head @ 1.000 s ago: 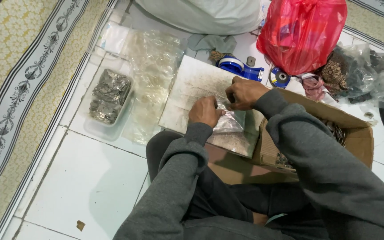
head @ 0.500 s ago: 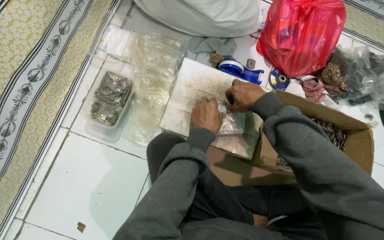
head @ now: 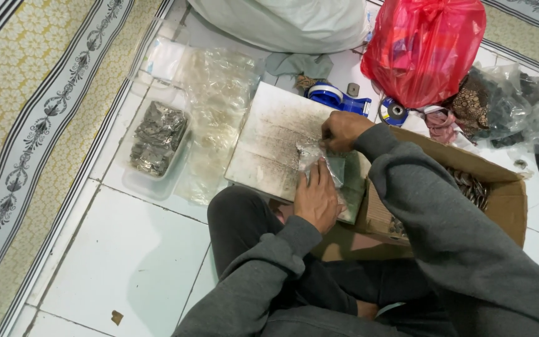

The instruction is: The person sits on the floor and sorts metal buttons from a cardboard box onto a white board. They then pick up the sorted buttons and place them into a clear plastic bag.

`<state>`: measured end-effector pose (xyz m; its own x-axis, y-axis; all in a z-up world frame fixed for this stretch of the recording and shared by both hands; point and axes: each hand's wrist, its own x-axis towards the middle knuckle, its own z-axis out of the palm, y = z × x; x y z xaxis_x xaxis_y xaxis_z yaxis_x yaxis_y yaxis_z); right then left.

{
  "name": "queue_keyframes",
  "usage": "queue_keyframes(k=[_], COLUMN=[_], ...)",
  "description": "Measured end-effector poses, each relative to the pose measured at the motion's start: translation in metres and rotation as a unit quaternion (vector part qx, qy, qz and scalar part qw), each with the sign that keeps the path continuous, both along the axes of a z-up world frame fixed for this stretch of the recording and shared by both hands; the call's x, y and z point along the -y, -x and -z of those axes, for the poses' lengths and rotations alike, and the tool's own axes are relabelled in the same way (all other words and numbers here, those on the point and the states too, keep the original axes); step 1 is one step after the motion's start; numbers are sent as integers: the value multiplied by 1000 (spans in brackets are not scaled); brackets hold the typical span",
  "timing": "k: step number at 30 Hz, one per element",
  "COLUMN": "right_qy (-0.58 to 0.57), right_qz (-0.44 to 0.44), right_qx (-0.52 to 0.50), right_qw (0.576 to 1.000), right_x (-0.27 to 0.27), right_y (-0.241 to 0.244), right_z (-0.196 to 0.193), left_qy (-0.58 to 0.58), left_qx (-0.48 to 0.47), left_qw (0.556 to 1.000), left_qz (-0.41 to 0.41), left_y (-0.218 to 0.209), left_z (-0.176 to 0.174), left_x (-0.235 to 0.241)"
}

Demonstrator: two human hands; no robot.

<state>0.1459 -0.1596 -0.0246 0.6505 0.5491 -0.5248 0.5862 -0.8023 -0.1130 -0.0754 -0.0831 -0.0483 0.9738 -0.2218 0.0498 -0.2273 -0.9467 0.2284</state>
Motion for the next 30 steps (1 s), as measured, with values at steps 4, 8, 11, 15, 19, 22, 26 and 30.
queue_keyframes(k=[4, 8, 11, 15, 19, 22, 26, 30], right_qy=[-17, -36, -42, -42, -60, -76, -213, -353], right_qz=[21, 4, 10, 31, 32, 51, 68, 31], right_qx=[-7, -10, -16, -25, -22, 13, 20, 8], right_qw=[1000, 999, 999, 998, 997, 996, 974, 935], right_x=[-5, -5, -3, 0, 2, 7, 29, 51], right_y=[7, 9, 6, 7, 10, 8, 2, 15], right_z=[-13, -22, -18, -14, -14, -11, 11, 28], left_qy=[1, -13, -22, -27, -41, -37, -39, -38], left_qx=[-14, -13, -18, -28, -26, -34, -59, -72], left_qw=[1000, 1000, 1000, 999, 999, 999, 997, 997], left_qz=[6, 6, 8, 5, 5, 14, 17, 17], left_y=[-2, -2, -2, -2, -2, -2, 0, -1], left_z=[12, 7, 4, 7, 12, 11, 1, -5], left_x=[3, 2, 2, 4, 6, 5, 3, 2])
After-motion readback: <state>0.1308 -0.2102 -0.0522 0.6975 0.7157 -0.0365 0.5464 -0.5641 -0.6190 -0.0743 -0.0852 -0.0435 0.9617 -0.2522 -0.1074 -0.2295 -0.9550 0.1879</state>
